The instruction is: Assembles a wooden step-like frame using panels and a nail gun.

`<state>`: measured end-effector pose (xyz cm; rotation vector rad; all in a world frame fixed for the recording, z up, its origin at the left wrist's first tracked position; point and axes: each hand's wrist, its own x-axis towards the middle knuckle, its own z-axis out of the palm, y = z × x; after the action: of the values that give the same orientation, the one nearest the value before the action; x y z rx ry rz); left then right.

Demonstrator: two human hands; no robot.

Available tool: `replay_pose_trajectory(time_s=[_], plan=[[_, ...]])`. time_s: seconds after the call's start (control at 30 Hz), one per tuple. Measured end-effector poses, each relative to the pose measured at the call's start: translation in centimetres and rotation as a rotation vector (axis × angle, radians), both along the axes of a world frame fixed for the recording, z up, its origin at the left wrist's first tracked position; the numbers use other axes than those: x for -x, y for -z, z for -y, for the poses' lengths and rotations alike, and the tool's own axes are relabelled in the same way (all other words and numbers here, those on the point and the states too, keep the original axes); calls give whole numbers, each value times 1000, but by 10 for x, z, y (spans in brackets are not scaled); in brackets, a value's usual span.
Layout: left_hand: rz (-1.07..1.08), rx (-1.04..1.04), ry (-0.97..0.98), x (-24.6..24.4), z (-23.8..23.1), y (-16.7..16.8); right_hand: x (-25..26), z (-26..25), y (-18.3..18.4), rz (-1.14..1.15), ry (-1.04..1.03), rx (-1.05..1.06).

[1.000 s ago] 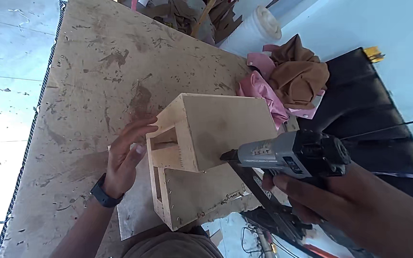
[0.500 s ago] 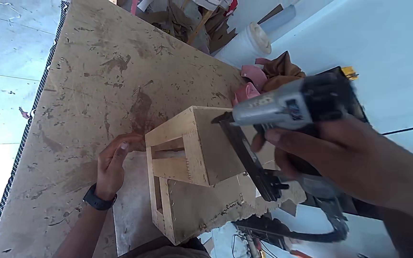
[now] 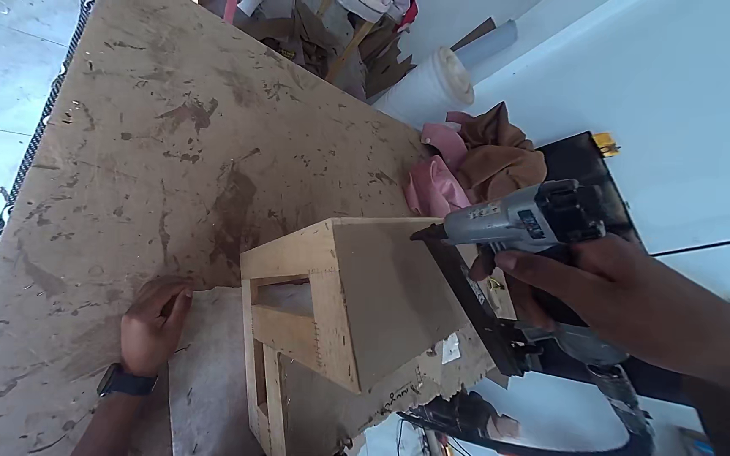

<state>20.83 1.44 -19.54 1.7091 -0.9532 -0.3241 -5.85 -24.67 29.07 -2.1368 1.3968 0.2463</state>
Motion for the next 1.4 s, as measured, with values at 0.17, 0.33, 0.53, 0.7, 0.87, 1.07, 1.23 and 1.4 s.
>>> replay_pose_trajectory(time_s=[0.17, 0.33, 0.53, 0.7, 0.87, 1.07, 1.23, 1.4], plan=[[32, 1, -9, 3, 1, 2, 34, 36, 3, -14, 25, -22], [75, -14, -24, 4, 3, 3, 64, 69, 4, -24, 59, -16], [86, -17, -33, 5, 5, 1, 98, 96, 4, -17, 121, -24], [112, -18, -31, 4, 6, 2, 118, 103, 3, -7, 150, -1], [-146, 133, -2, 2, 7, -15, 125, 105, 6, 55, 160, -45], [-161, 320, 60, 20, 4, -104, 199, 48, -1, 280, 298, 71], [-153, 348, 120, 62, -28, -140, 307, -23, 69, 215, 420, -44], [-92, 334, 217, 124, -61, -185, 441, -34, 210, 2, 601, -96]])
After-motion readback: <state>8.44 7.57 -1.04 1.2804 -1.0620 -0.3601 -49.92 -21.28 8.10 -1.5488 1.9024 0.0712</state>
